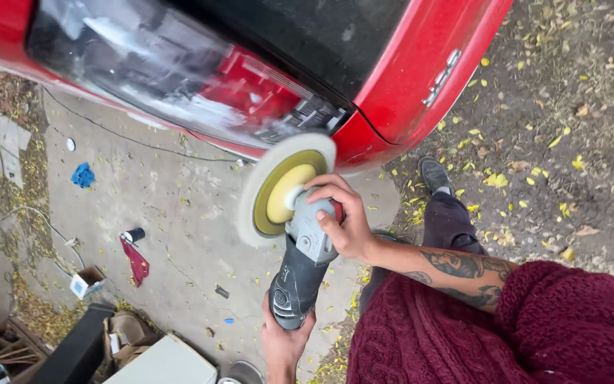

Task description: The person applies a white substance to the rear and side panels of a red car using a brush and a small container. They then use a power polisher with a yellow pad to buff the treated areas on the car's body.

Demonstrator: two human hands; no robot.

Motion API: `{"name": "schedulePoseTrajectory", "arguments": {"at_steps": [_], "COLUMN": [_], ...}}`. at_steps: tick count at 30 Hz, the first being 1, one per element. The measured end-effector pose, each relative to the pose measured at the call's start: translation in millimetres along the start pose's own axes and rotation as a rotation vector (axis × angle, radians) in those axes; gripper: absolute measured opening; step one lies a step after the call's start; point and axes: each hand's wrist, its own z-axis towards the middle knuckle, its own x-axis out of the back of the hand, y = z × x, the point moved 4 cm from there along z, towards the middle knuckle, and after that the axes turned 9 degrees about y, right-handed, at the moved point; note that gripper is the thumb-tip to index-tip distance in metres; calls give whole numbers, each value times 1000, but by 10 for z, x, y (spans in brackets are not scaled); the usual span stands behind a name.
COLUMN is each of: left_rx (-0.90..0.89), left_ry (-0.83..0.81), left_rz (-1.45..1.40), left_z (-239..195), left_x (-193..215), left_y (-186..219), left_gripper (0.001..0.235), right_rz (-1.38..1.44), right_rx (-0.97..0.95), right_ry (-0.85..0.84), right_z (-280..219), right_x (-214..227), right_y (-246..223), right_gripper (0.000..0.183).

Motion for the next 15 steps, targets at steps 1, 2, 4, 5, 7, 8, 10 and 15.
{"name": "schedulePoseTrajectory", "arguments": {"at_steps": [1,2,4,5,7,8,10,15], "left_rx": [-12,-7,4,2,-92,-95,-132,-187], "left_ry": [1,8,62,70,121,123,154,201], "left_rz": [-3,-17,-7,-19,-186,-196,-290,-361], "left_z": [22,27,45,81,138,174,195,293], "left_x": [-3,25,134,184,303,348,446,317], "left_y": [12,29,55,89,200,268,401,581], "left_gripper": [103,103,103,103,104,104,104,100], "right_rz": [-25,-29,5,3,9,4,12,-38], "right_rx": [25,33,74,86,141,149,208,300], "right_ry": [6,-8,-75,-84,-120,-124,-154,-215], "right_z": [31,77,160,230,347,443,584,748], "right_x": [-11,-57,-195,-254,-364,-411,-489,-505], "right_y": [-60,-156,-366,-478,-719,-850,-1134,-1360], "right_gripper": [26,26,23,23,18,18,17,19]}}
